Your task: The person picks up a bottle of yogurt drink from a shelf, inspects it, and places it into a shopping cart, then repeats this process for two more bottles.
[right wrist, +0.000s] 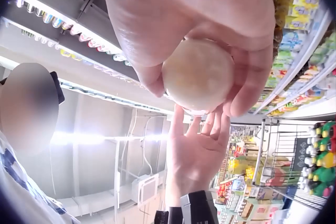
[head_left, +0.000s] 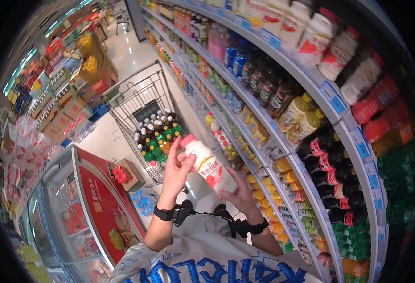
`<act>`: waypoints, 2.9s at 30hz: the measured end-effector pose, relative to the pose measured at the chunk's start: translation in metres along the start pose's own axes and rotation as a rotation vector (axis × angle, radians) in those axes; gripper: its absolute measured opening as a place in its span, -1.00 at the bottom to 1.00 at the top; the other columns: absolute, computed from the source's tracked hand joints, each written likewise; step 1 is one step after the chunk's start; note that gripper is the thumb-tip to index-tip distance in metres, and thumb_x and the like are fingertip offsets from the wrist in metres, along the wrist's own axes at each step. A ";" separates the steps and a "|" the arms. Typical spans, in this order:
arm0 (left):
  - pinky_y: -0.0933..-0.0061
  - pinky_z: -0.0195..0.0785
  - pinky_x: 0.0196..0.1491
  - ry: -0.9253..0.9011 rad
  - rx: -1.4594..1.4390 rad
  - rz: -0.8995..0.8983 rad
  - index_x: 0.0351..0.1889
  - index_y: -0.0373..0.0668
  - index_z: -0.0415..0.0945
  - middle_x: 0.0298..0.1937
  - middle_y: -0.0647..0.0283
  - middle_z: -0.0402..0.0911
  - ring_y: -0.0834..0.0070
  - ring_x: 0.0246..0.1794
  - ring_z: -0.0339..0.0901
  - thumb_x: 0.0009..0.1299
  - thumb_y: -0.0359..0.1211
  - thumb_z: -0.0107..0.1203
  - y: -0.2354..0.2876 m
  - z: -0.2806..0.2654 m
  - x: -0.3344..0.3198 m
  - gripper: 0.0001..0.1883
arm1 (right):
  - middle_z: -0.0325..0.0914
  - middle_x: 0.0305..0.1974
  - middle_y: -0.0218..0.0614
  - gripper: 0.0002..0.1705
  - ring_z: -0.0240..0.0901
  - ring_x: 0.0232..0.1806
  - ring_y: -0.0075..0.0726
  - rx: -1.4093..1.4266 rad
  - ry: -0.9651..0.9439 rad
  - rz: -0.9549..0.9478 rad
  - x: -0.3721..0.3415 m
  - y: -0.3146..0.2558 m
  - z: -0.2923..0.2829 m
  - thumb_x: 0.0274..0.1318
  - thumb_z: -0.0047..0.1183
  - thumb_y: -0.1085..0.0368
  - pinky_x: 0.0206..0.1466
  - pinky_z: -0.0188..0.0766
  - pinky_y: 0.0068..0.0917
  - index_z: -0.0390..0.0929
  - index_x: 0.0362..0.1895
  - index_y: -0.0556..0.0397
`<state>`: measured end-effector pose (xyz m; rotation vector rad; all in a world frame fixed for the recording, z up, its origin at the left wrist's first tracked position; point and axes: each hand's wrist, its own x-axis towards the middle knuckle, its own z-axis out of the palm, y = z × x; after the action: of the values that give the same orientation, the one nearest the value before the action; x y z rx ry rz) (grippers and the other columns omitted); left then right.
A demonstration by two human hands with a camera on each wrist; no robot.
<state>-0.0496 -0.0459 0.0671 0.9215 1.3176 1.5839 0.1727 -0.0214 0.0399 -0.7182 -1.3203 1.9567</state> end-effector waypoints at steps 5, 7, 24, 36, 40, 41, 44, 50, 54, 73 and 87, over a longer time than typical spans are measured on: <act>0.69 0.46 -0.26 0.108 -0.109 -0.096 0.33 -0.15 0.30 -0.03 0.36 0.62 0.71 -0.15 0.56 0.47 -0.17 0.08 0.009 -0.073 -0.009 -0.48 | 0.30 0.23 -0.27 -0.10 0.28 0.24 -0.44 -0.019 -0.173 -0.007 0.033 0.016 0.047 0.02 0.27 0.42 0.29 0.24 -0.45 0.07 0.43 0.15; 0.70 0.49 -0.26 0.113 -0.151 -0.098 0.27 -0.11 0.38 -0.01 0.38 0.60 0.71 -0.12 0.56 0.45 -0.17 0.09 0.020 -0.103 -0.015 -0.53 | 0.31 0.23 -0.27 -0.09 0.27 0.25 -0.43 -0.033 -0.207 -0.030 0.050 0.034 0.070 0.00 0.28 0.43 0.31 0.21 -0.44 0.08 0.42 0.14; 0.35 0.59 -0.08 0.353 -0.325 -0.163 0.13 -0.09 0.37 0.01 0.33 0.50 0.57 -0.07 0.54 0.52 -0.20 0.00 -0.002 -0.293 -0.022 -0.69 | 0.27 0.26 -0.12 -0.16 0.23 0.31 -0.28 0.075 -0.047 0.204 0.154 0.142 0.209 0.11 0.17 0.45 0.34 0.22 -0.33 0.03 0.42 0.20; 0.35 0.42 0.08 0.312 0.436 -0.044 0.01 -0.21 0.53 0.11 0.09 0.50 0.28 0.11 0.49 0.10 -0.36 0.41 -0.116 -0.296 0.071 -0.51 | 0.36 0.15 -0.16 -0.41 0.39 0.15 -0.08 0.671 -0.147 0.962 0.299 0.244 0.174 0.38 -0.19 -0.12 0.17 0.41 -0.11 0.25 0.24 0.06; 0.34 0.53 -0.03 0.178 0.506 -0.095 0.06 -0.14 0.55 0.21 0.05 0.47 0.20 0.13 0.52 0.08 -0.37 0.42 -0.155 -0.299 0.102 -0.47 | 0.50 0.05 -0.22 -0.46 0.48 0.08 -0.14 0.712 -0.054 1.088 0.343 0.279 0.162 0.38 -0.16 -0.08 0.11 0.44 -0.22 0.38 0.19 0.06; 0.28 0.40 0.13 0.162 0.468 -0.140 0.06 -0.16 0.55 0.20 0.02 0.48 0.15 0.19 0.46 0.05 -0.37 0.43 -0.168 -0.301 0.109 -0.45 | 0.49 0.06 -0.24 -0.51 0.48 0.06 -0.17 0.663 -0.068 1.085 0.352 0.291 0.157 0.36 -0.11 -0.02 0.08 0.46 -0.25 0.39 0.19 0.02; 0.22 0.30 0.25 0.147 0.467 -0.257 0.09 -0.16 0.52 0.20 -0.01 0.46 0.05 0.24 0.40 0.05 -0.36 0.42 -0.207 -0.305 0.123 -0.42 | 0.49 0.05 -0.27 -0.54 0.48 0.05 -0.18 0.635 -0.121 1.129 0.374 0.351 0.123 0.34 -0.07 0.03 0.05 0.48 -0.26 0.40 0.18 0.00; 0.20 0.36 0.15 0.313 0.654 -0.543 0.28 -0.14 0.34 0.09 -0.01 0.43 0.04 0.11 0.45 0.10 -0.35 0.38 -0.301 -0.303 0.129 -0.26 | 0.49 -0.03 -0.11 -0.54 0.51 -0.05 -0.16 0.530 0.073 1.319 0.405 0.451 0.091 0.27 0.06 0.08 -0.06 0.58 -0.28 0.39 0.12 0.08; 0.24 0.45 0.07 0.317 0.421 -0.825 0.35 -0.27 0.21 0.19 -0.06 0.44 0.16 0.10 0.52 0.14 -0.30 0.36 -0.350 -0.310 0.133 -0.19 | 0.54 -0.05 -0.19 -0.55 0.54 -0.04 -0.21 0.350 0.116 1.350 0.422 0.495 0.085 0.30 0.02 0.06 0.05 0.55 -0.23 0.44 0.11 0.09; 0.42 0.37 0.13 0.561 -0.046 -0.841 0.40 -0.32 0.13 0.28 0.15 0.41 0.38 0.18 0.44 0.30 -0.46 0.21 -0.425 -0.326 0.155 -0.28 | 0.49 0.01 -0.28 -0.60 0.46 0.03 -0.27 0.410 0.177 1.432 0.465 0.553 0.079 0.33 -0.04 0.06 0.08 0.48 -0.22 0.40 0.13 -0.04; 0.37 0.40 0.09 0.301 0.285 -0.889 0.11 -0.37 0.49 0.01 -0.01 0.63 0.27 0.04 0.58 0.35 -0.11 0.16 -0.359 -0.345 0.127 -0.46 | 0.20 0.27 -0.07 -0.34 0.30 0.23 0.04 0.002 0.057 1.262 0.433 0.485 0.066 0.31 -0.10 0.10 0.17 0.41 -0.08 0.07 0.37 0.15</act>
<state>-0.3580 -0.0218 -0.3435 0.1608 1.8490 0.8568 -0.2552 0.1436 -0.4261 -1.8927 -0.8277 2.7808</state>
